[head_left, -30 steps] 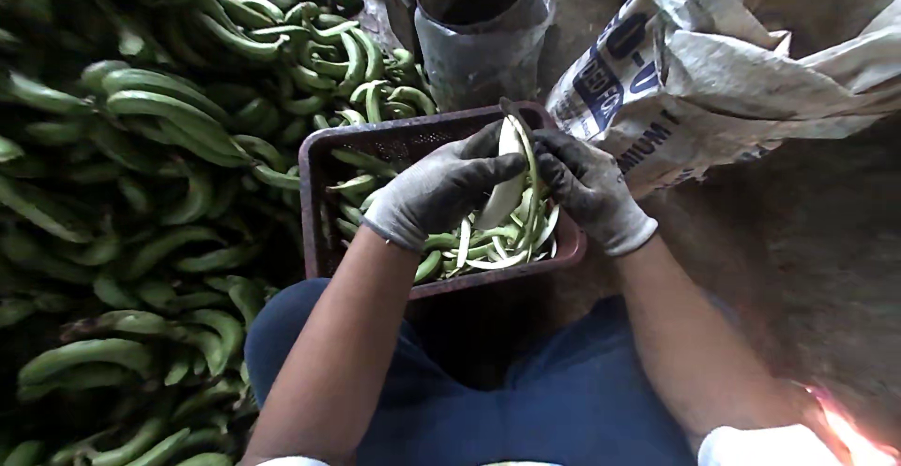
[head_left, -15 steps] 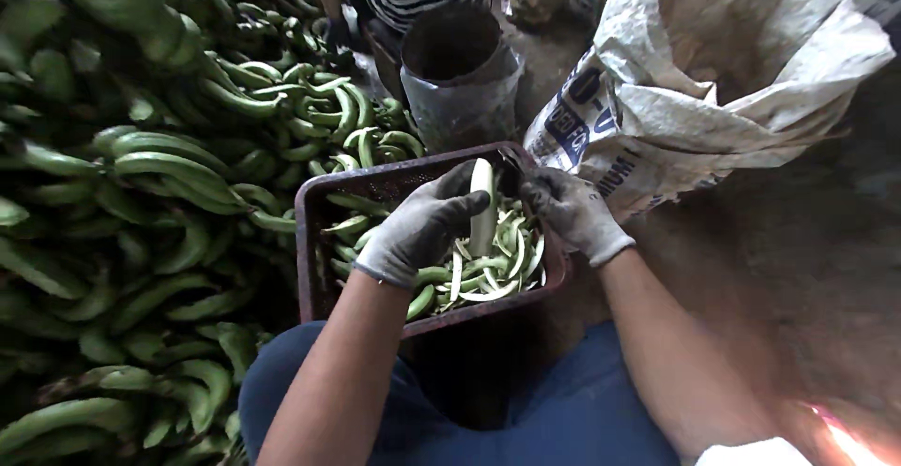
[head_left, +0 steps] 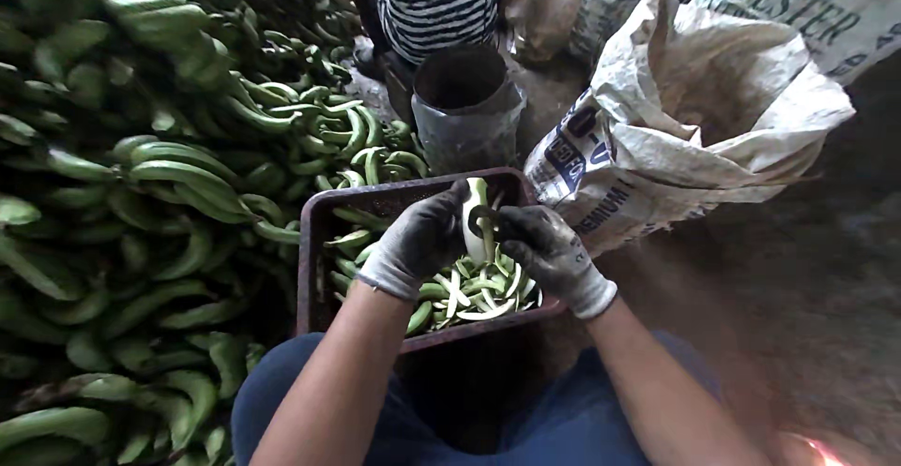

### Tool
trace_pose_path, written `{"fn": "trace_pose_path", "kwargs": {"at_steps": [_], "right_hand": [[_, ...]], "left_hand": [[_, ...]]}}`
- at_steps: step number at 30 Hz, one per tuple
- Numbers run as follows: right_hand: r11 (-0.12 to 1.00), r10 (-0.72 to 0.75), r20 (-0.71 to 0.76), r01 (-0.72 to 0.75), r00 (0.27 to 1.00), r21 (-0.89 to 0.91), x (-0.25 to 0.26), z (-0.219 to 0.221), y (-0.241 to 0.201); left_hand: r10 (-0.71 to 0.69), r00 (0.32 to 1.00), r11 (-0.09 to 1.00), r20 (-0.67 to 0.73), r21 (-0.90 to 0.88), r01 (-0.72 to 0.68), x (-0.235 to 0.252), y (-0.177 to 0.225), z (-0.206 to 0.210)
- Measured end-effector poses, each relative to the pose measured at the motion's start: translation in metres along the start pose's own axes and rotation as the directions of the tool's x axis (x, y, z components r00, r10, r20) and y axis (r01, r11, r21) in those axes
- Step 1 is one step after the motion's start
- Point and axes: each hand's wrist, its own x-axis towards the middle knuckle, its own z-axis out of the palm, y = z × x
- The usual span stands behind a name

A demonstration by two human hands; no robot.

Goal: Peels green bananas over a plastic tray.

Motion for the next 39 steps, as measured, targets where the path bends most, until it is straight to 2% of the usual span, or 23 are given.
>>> {"fn": "trace_pose_path", "kwargs": {"at_steps": [2, 4, 7, 9, 12, 15, 18, 20, 25, 27, 30, 32, 33, 36, 39], "right_hand": [[0.996, 0.073, 0.014, -0.074, 0.997, 0.048, 0.003, -0.002, 0.003], [0.966, 0.25, 0.075, -0.254, 0.965, 0.048, 0.007, -0.006, 0.01], [0.853, 0.522, 0.135, -0.512, 0.842, -0.102, 0.012, -0.015, 0.035], [0.8, 0.597, 0.09, -0.585, 0.797, -0.135, 0.01, -0.019, 0.044], [0.819, 0.565, 0.008, -0.56, 0.825, -0.121, 0.011, -0.026, 0.028], [0.813, 0.526, -0.018, -0.509, 0.85, -0.283, 0.008, -0.026, 0.015], [0.695, 0.575, 0.019, -0.476, 0.818, -0.54, 0.008, -0.027, 0.013], [0.645, 0.619, 0.02, -0.493, 0.785, -0.584, 0.009, -0.03, 0.015], [0.629, 0.606, 0.021, -0.462, 0.795, -0.625, 0.006, -0.04, 0.012], [0.689, 0.565, 0.042, -0.443, 0.824, -0.573, 0.001, -0.044, 0.016], [0.918, 0.353, 0.056, -0.335, 0.934, -0.212, -0.007, -0.045, 0.016], [0.961, 0.27, 0.105, -0.274, 0.957, 0.031, -0.007, -0.035, 0.006], [0.963, 0.246, 0.136, -0.258, 0.96, 0.079, -0.007, -0.029, 0.001], [0.957, 0.264, 0.159, -0.279, 0.951, 0.076, -0.003, -0.017, -0.003], [0.913, 0.407, 0.026, -0.405, 0.913, -0.055, 0.006, -0.019, 0.013]], "left_hand": [[-0.006, 0.995, 0.995, 0.101, 0.098, -0.004, 0.0, -0.003, -0.003], [-0.01, 0.992, 0.983, 0.129, 0.183, -0.014, -0.002, -0.002, -0.001], [-0.038, 0.982, 0.988, 0.187, 0.156, 0.008, -0.003, 0.001, -0.002], [0.0, 0.988, 0.993, 0.157, 0.113, -0.018, -0.003, 0.005, -0.003], [0.111, 0.993, 0.992, -0.028, 0.062, -0.11, 0.002, 0.008, -0.005], [0.181, 0.979, 0.982, -0.089, 0.066, -0.176, 0.009, 0.007, -0.009], [0.192, 0.971, 0.978, -0.143, 0.105, -0.179, 0.009, 0.008, -0.007], [0.205, 0.963, 0.973, -0.174, 0.147, -0.18, 0.008, 0.008, -0.008], [0.21, 0.96, 0.971, -0.185, 0.154, -0.183, 0.009, 0.008, -0.008], [0.191, 0.963, 0.975, -0.191, 0.149, -0.164, 0.008, 0.008, -0.009], [0.178, 0.96, 0.973, -0.215, 0.186, -0.138, 0.006, 0.005, -0.005], [0.165, 0.967, 0.974, -0.194, 0.187, -0.128, 0.007, 0.002, -0.002], [0.152, 0.972, 0.972, -0.181, 0.203, -0.114, 0.007, 0.0, 0.001], [0.098, 0.992, 0.942, -0.077, 0.328, -0.067, 0.001, -0.006, 0.008], [0.043, 0.999, 0.939, -0.008, 0.341, -0.038, 0.0, -0.006, 0.009]]}}
